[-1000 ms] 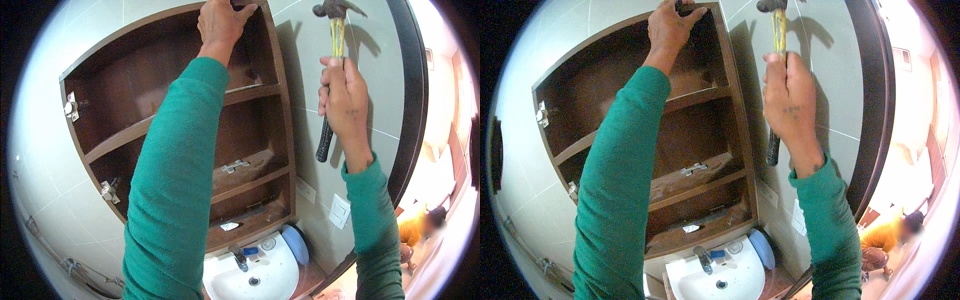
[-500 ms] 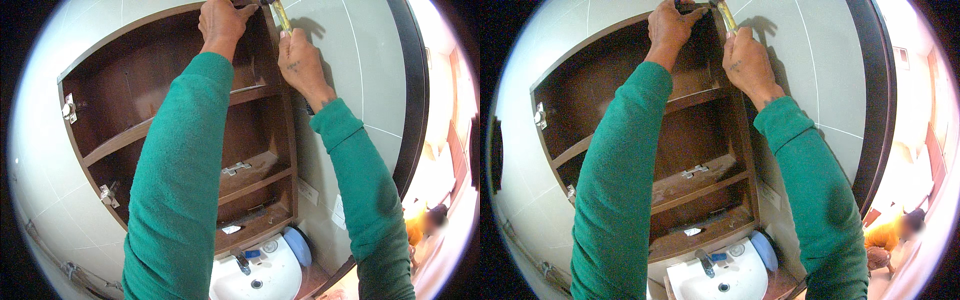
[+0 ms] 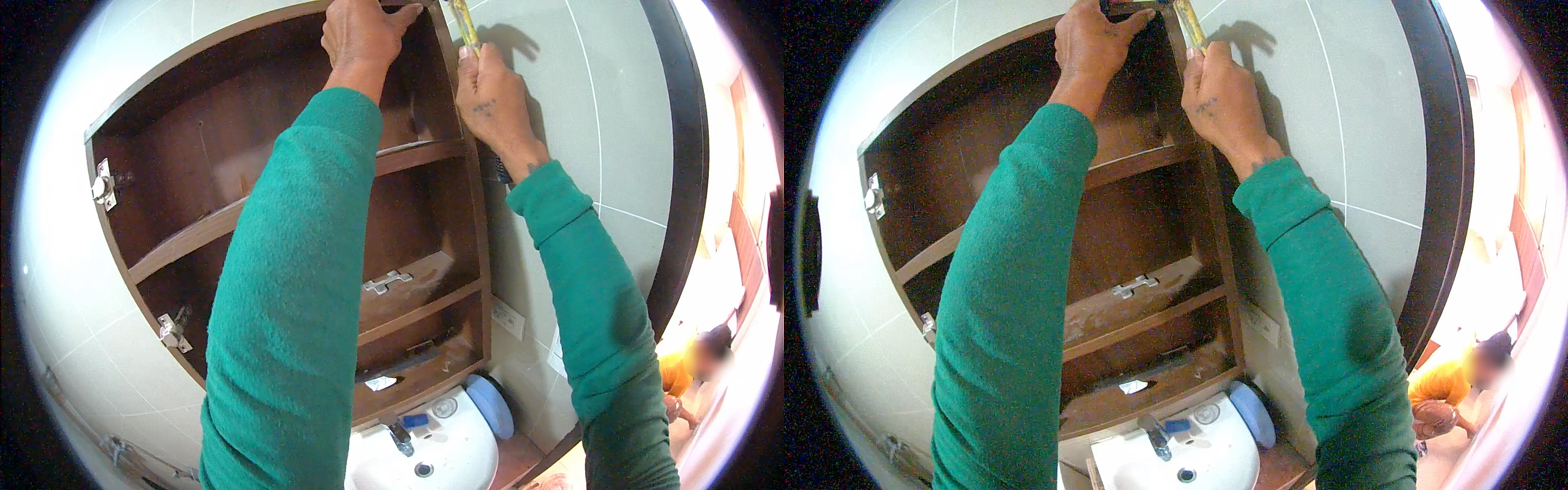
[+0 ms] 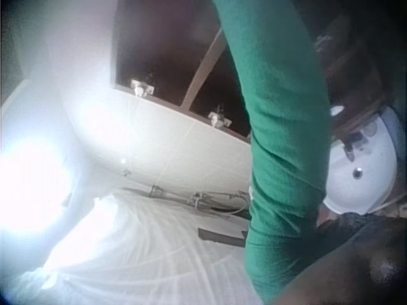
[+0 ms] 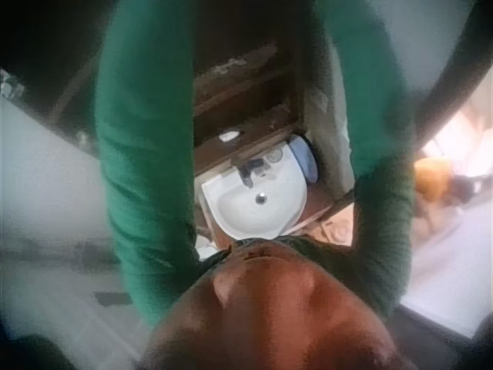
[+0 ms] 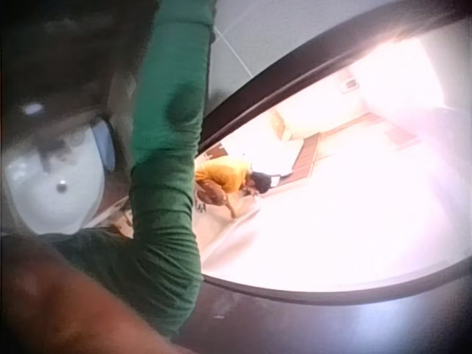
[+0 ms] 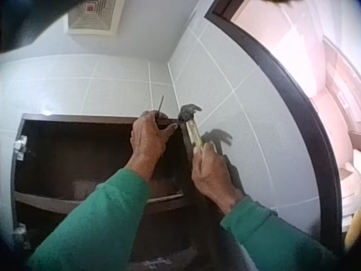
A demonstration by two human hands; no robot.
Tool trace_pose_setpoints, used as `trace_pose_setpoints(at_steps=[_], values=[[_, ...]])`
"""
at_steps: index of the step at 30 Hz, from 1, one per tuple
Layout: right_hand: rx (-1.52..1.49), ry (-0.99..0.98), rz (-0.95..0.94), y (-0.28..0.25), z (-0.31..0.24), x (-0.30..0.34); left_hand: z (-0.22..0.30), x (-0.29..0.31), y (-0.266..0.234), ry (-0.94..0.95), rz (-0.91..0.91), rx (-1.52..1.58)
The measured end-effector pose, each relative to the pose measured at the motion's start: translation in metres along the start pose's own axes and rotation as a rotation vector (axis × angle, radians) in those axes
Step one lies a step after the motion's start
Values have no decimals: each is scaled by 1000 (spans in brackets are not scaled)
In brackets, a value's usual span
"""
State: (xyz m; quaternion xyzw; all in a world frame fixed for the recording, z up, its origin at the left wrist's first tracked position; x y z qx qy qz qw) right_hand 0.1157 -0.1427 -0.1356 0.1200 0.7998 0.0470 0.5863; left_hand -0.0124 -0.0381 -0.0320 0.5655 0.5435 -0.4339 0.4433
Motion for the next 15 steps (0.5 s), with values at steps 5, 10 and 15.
trace_pose_setpoints(at_steps=[5,10,15], values=[[20,20,-42,2,3,2,5,4,-3,-3,14,-16],[2,79,-24,-15,1,9,6,-1,-3,30,12,-34],[46,61,-67,-28,-7,10,-7,-2,0,-41,-33,3]])
Point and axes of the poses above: each hand's wrist, its own x-axis away from the middle knuckle, its own y-axis out of the palm, z = x × y, the point moved 9 cm from there along -x, towards the middle knuckle, and after that the axes turned 15 degrees about y, right-handed, at the moved point
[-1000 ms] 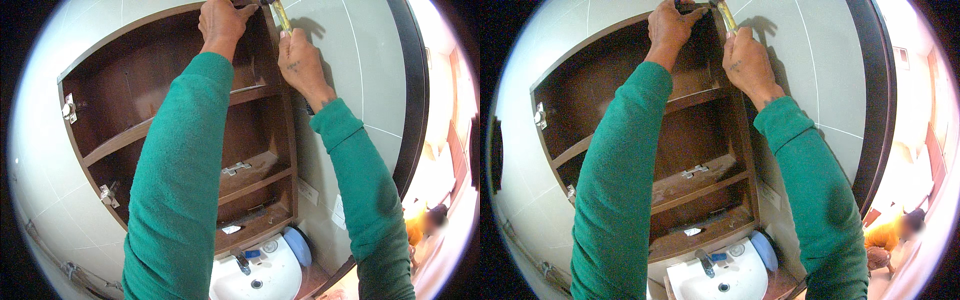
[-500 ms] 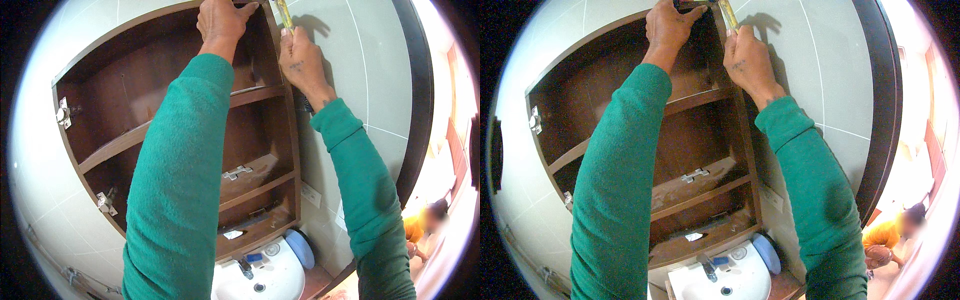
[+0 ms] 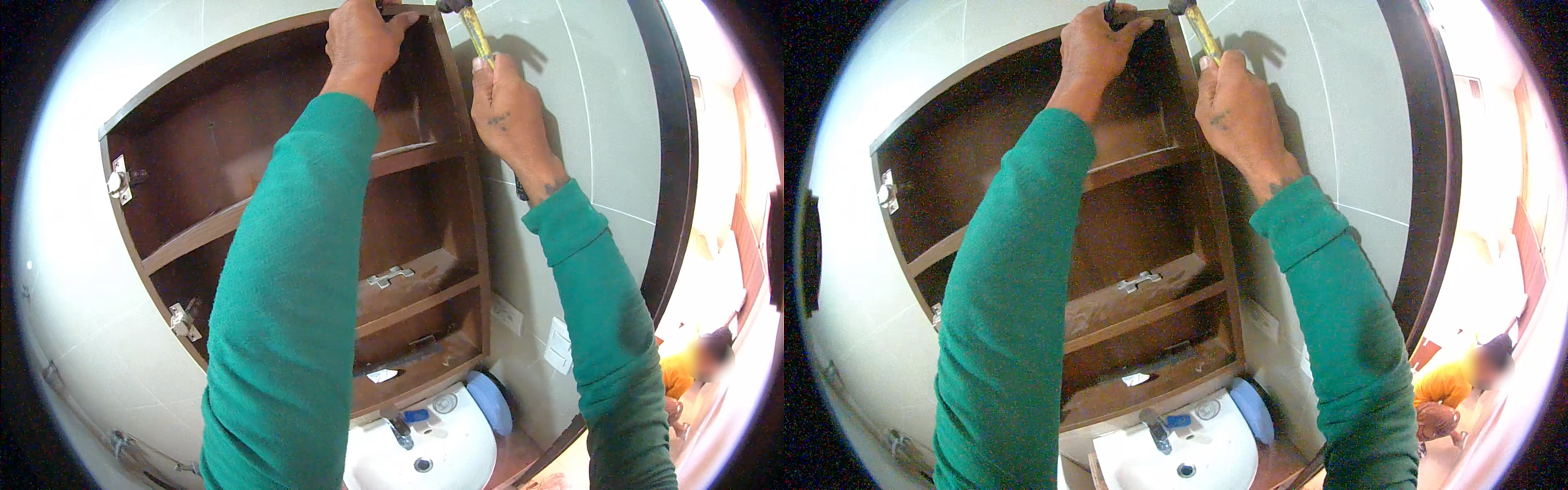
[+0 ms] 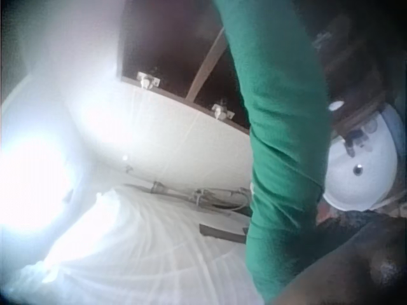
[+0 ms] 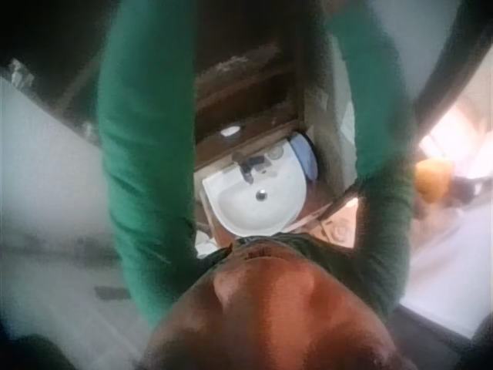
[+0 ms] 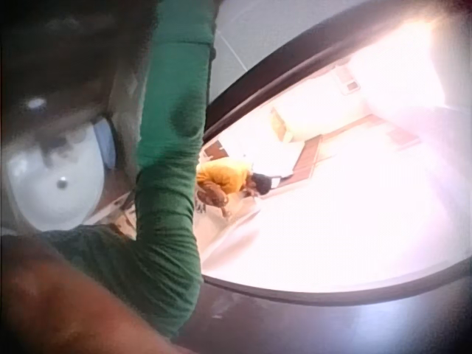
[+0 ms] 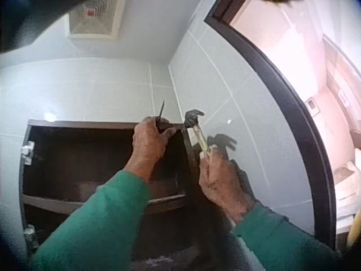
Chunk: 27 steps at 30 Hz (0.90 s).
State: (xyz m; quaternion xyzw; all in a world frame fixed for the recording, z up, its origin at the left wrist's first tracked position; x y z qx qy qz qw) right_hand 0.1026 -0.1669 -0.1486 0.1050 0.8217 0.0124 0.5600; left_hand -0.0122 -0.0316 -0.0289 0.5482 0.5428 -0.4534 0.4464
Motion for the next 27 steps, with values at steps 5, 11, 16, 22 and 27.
trace_pose_setpoints(at_steps=[5,11,16,22,27], values=[[7,-75,34,4,-5,-13,-10,-6,7,8,-20,-23],[-23,-101,5,25,11,-17,7,1,0,-63,-26,-70],[-22,-123,3,28,15,-17,10,3,-2,-59,-29,-11],[4,-107,7,27,17,-15,4,0,6,7,9,-49],[-63,36,25,6,-4,1,-16,-8,11,213,62,-202]])
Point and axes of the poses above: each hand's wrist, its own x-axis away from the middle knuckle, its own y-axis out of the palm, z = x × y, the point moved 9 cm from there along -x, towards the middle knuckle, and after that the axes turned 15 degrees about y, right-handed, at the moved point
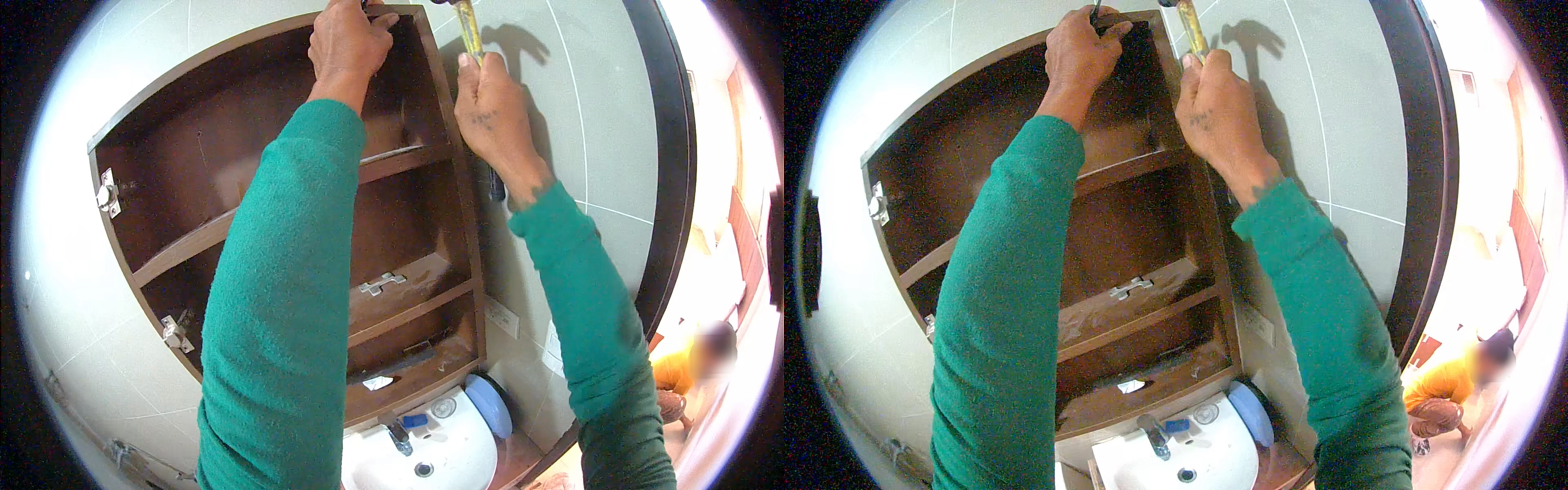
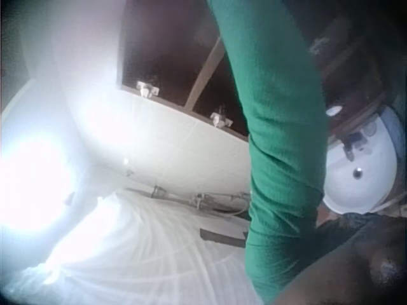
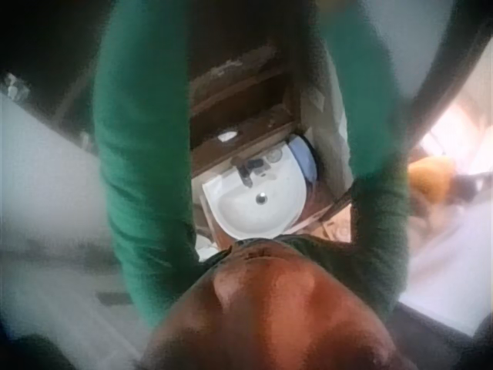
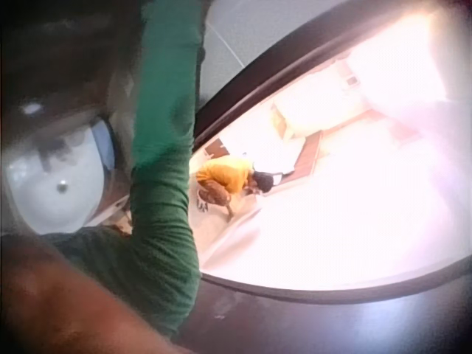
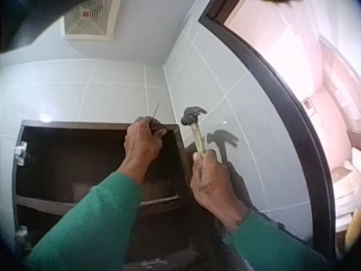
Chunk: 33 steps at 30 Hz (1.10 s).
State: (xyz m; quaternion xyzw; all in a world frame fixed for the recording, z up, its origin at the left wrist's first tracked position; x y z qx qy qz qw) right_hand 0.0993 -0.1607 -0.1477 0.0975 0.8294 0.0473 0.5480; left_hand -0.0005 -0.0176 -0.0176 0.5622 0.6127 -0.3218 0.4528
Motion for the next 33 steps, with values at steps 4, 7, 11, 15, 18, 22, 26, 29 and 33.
trace_pose_setpoints(at_steps=[4,7,11,15,18,22,26,29,33], values=[[82,64,-85,-11,-1,11,-5,-2,13,62,-60,25],[135,-41,-36,-13,-5,3,-9,-8,16,1,-93,197],[148,2,-75,-3,-6,-4,-5,-7,13,-35,-97,119],[200,-37,-68,-3,-5,-10,3,-4,8,-55,-85,69],[218,-52,-24,-11,-4,-9,6,-3,7,-105,-105,48],[273,-72,-110,-6,-19,-18,-3,-7,5,-78,-90,38],[307,-67,-59,-12,-20,-18,17,2,-12,-313,-171,148],[320,-86,-105,-8,-26,-23,18,1,-18,-303,-205,170],[313,-74,-89,-7,-22,-29,14,-1,-14,-343,-224,195]])
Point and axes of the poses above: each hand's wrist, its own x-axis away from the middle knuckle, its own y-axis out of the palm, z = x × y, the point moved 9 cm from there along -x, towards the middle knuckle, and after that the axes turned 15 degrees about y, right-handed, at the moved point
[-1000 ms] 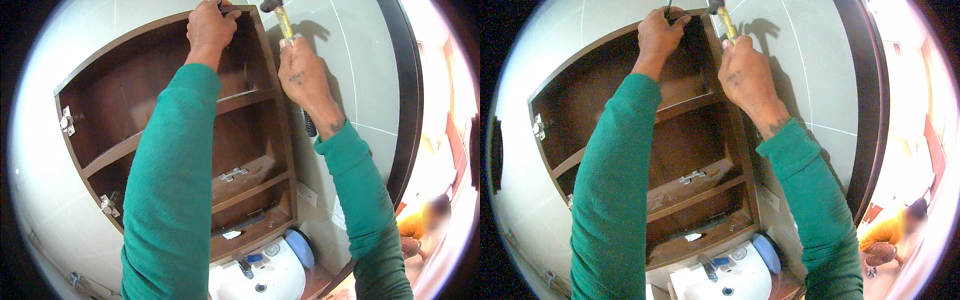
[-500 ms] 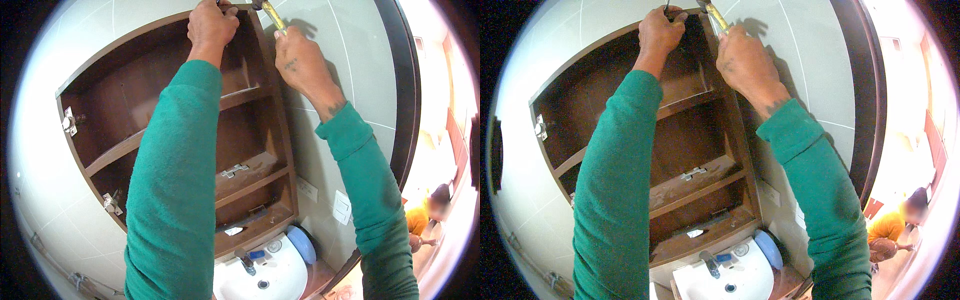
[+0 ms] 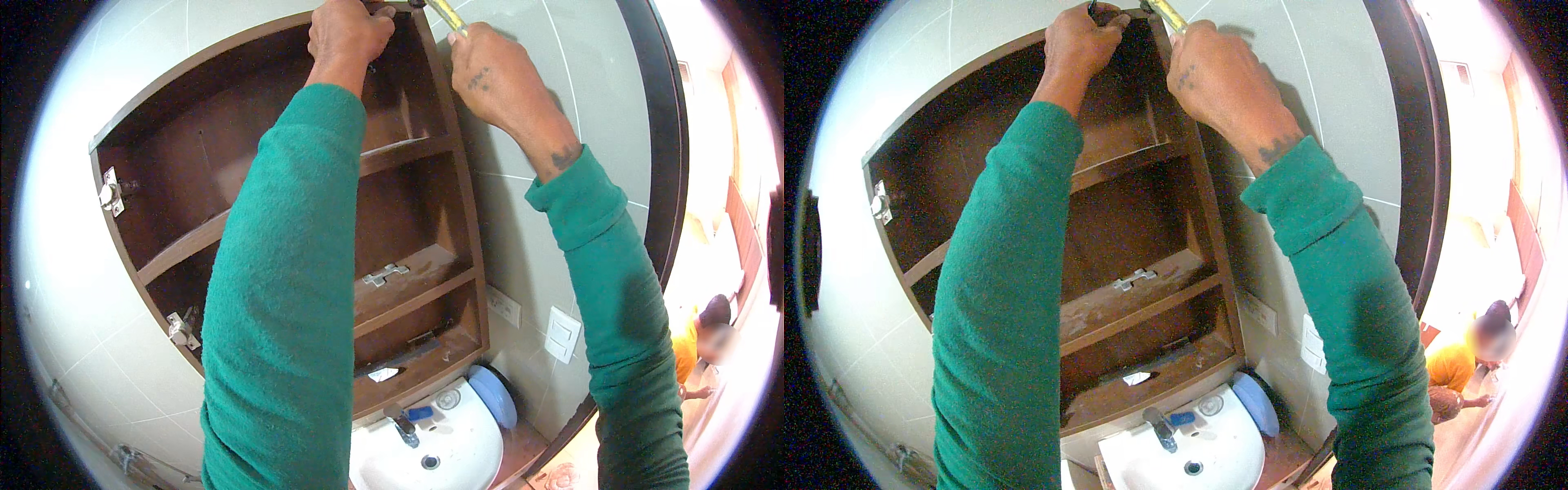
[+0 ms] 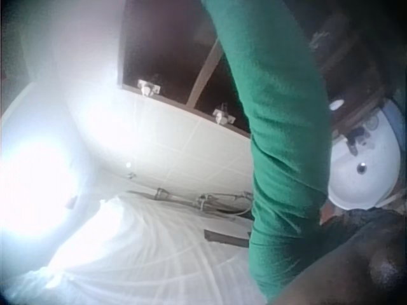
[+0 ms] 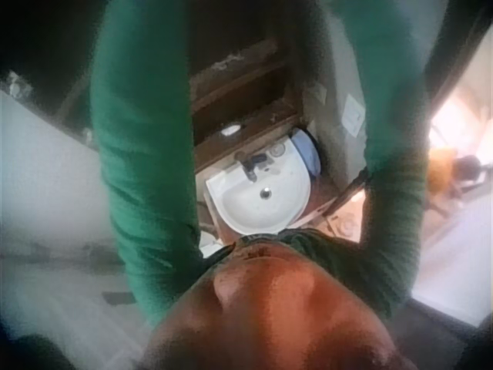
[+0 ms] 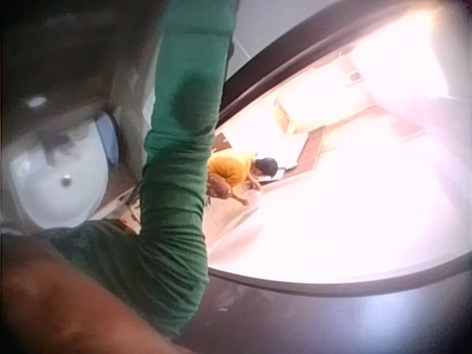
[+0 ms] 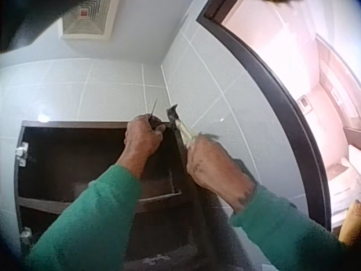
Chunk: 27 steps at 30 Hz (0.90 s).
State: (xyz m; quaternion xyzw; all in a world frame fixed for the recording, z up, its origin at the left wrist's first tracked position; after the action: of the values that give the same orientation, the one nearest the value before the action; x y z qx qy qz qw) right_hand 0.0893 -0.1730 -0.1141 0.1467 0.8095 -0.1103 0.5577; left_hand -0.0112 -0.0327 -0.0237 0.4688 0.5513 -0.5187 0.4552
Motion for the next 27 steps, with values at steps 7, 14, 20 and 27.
trace_pose_setpoints(at_steps=[7,14,20,27], values=[[37,26,-16,2,2,2,1,2,-1,-48,-12,-47],[64,11,-72,1,2,-8,-21,-26,20,242,17,-156],[12,31,-4,-45,12,8,-23,-22,22,182,20,-139],[-183,226,-90,-60,50,35,-4,-8,21,83,84,-133]])
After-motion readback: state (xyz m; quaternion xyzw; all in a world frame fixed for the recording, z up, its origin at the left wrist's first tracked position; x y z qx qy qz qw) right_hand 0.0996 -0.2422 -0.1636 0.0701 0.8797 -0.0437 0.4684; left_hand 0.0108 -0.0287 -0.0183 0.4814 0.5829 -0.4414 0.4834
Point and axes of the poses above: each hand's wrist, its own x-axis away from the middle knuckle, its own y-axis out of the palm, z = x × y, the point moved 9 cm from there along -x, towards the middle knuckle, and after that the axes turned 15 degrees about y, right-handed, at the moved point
